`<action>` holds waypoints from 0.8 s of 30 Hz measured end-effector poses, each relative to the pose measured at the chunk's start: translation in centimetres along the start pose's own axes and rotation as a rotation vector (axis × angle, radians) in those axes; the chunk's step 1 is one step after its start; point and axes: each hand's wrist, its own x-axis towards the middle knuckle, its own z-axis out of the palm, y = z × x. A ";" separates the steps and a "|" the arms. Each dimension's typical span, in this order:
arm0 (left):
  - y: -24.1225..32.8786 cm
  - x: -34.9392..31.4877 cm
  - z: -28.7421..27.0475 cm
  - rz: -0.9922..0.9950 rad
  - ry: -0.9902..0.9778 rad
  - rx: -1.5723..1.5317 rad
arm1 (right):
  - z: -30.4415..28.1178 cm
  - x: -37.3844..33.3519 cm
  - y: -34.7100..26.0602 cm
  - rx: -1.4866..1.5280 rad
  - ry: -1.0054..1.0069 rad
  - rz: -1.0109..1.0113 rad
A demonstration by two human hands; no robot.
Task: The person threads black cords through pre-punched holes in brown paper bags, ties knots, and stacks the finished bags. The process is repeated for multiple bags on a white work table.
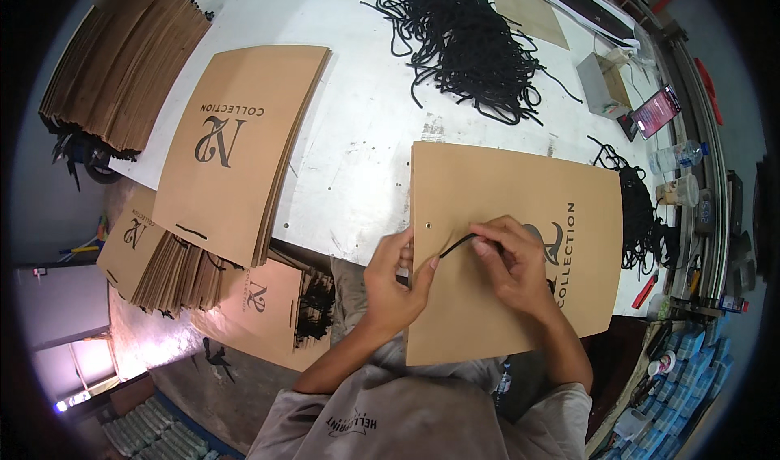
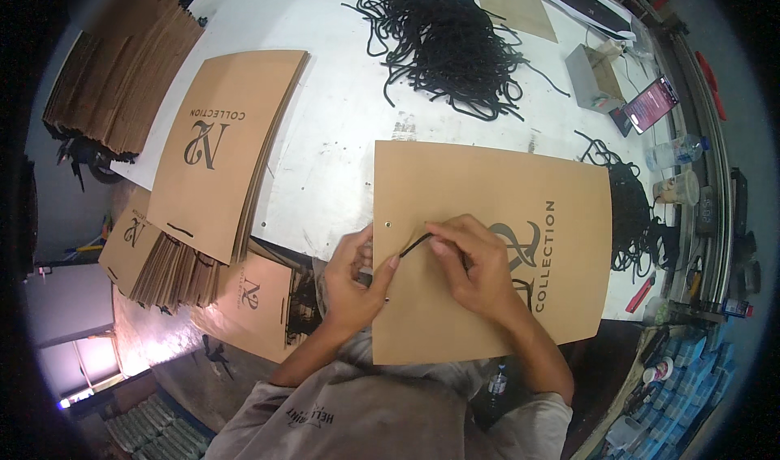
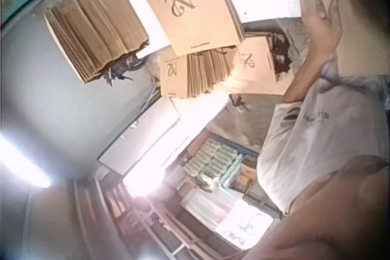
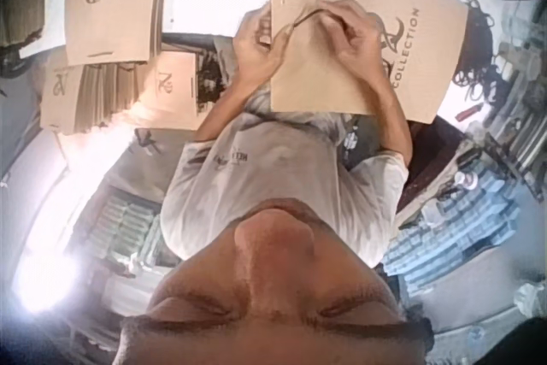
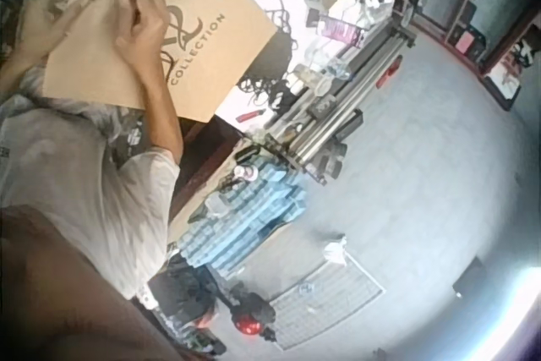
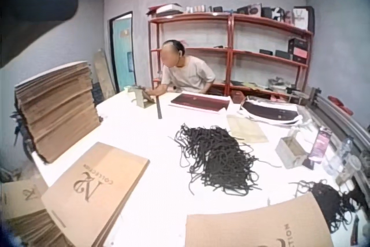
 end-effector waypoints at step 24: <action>-1.3 1.6 -1.2 -0.287 -0.179 -0.528 | 2.4 0.5 -0.6 -0.236 -0.074 -0.094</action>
